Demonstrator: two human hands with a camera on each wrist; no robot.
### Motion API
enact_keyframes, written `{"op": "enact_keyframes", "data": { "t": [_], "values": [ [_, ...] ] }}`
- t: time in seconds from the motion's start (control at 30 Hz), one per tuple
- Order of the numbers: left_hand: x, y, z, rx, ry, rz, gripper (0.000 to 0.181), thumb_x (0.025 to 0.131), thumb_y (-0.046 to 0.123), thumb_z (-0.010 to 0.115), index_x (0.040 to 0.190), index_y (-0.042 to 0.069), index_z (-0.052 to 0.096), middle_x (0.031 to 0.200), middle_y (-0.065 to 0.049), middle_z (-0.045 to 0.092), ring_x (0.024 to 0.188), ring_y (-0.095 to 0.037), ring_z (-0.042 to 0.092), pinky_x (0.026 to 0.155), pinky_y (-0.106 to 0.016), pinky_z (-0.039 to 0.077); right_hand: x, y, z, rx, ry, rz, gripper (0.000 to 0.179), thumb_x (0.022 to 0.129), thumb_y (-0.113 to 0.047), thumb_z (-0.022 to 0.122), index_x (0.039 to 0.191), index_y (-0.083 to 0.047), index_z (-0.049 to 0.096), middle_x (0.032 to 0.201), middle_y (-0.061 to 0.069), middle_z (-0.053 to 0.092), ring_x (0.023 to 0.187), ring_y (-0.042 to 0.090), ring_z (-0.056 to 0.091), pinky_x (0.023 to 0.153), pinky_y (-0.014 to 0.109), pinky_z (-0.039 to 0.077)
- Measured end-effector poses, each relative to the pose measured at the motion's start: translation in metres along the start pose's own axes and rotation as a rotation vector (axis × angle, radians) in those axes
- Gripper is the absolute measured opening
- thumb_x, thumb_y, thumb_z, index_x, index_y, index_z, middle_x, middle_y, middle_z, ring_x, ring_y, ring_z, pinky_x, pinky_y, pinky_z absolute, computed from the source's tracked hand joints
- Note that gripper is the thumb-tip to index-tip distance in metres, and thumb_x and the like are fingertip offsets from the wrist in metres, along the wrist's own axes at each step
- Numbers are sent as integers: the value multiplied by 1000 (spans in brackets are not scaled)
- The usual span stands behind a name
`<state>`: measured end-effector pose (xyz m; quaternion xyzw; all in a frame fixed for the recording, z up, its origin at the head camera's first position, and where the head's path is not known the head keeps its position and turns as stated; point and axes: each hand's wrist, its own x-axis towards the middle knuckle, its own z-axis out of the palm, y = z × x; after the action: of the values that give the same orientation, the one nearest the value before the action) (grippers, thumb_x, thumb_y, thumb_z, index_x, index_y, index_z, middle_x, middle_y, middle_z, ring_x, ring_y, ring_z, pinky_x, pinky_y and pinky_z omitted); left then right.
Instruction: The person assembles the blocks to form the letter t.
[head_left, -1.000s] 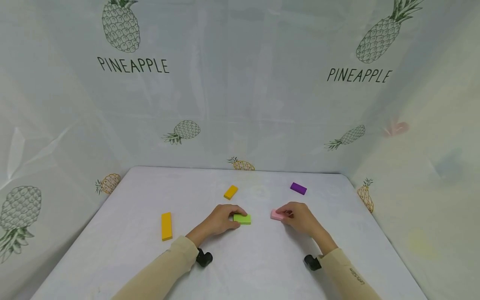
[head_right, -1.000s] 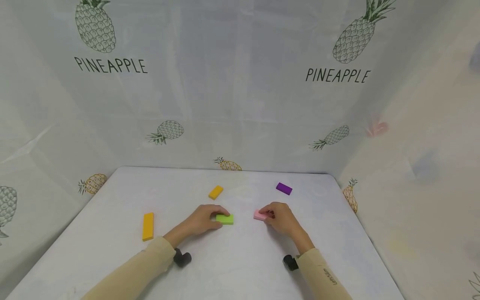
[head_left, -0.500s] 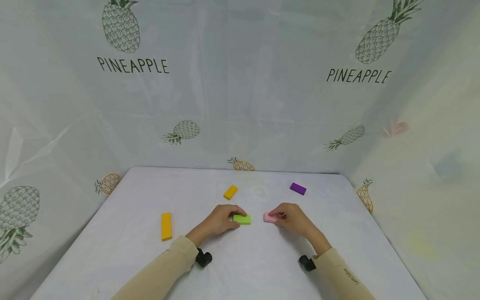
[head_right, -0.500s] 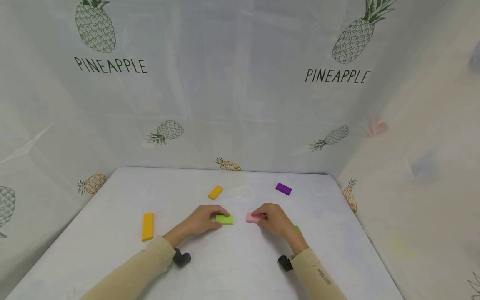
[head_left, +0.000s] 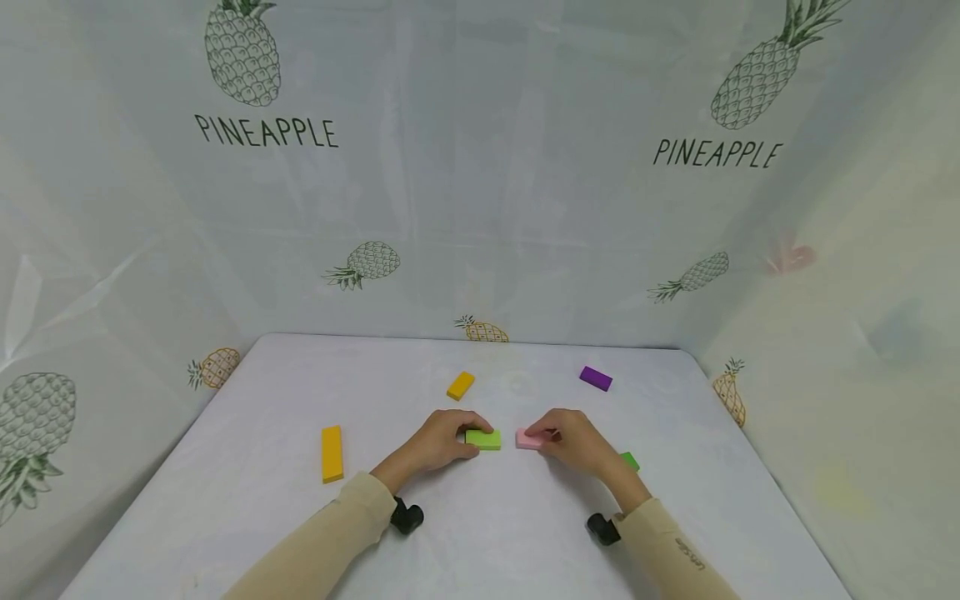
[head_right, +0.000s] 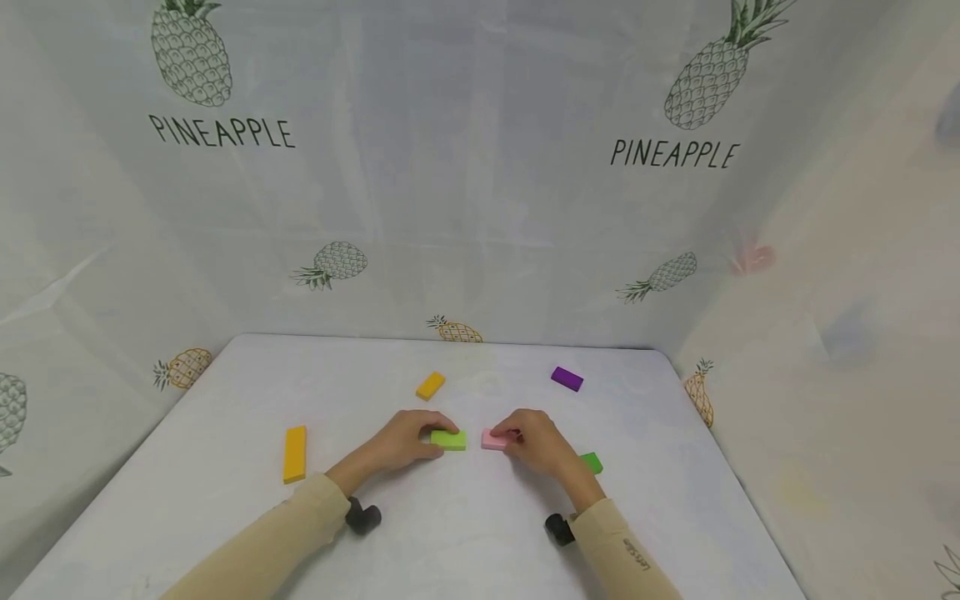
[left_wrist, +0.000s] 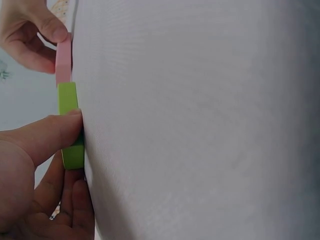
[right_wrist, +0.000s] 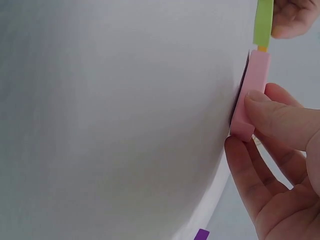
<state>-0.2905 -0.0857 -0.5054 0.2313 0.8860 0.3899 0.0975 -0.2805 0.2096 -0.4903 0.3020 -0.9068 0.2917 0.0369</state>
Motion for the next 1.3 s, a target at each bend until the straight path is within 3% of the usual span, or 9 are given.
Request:
{"op": "enact_keyframes", "data": {
  "t": [0.47,0.73,1.3],
  "values": [
    [1,-2,1,6,-1,-2,32,95,13,81,123,28,77,126,10,73,117,-15,62,110,-43,51,7,-8,8,0,-33,0,25,92,5,77,113,-9,82,106,0,77,95,15,68,84,33,61],
    [1,1,0,20,6,38,33,93,9,82,122,24,77,121,9,74,114,-16,63,106,-44,52,11,-14,8,12,-53,2,27,92,9,76,113,-7,81,107,3,77,98,19,69,88,37,62],
    [1,0,0,6,4,24,32,93,9,82,122,24,77,120,9,74,112,-16,62,105,-43,52,17,-20,11,6,-64,23,26,92,8,77,112,-8,82,105,2,77,96,19,69,87,36,61]
  ]
}}
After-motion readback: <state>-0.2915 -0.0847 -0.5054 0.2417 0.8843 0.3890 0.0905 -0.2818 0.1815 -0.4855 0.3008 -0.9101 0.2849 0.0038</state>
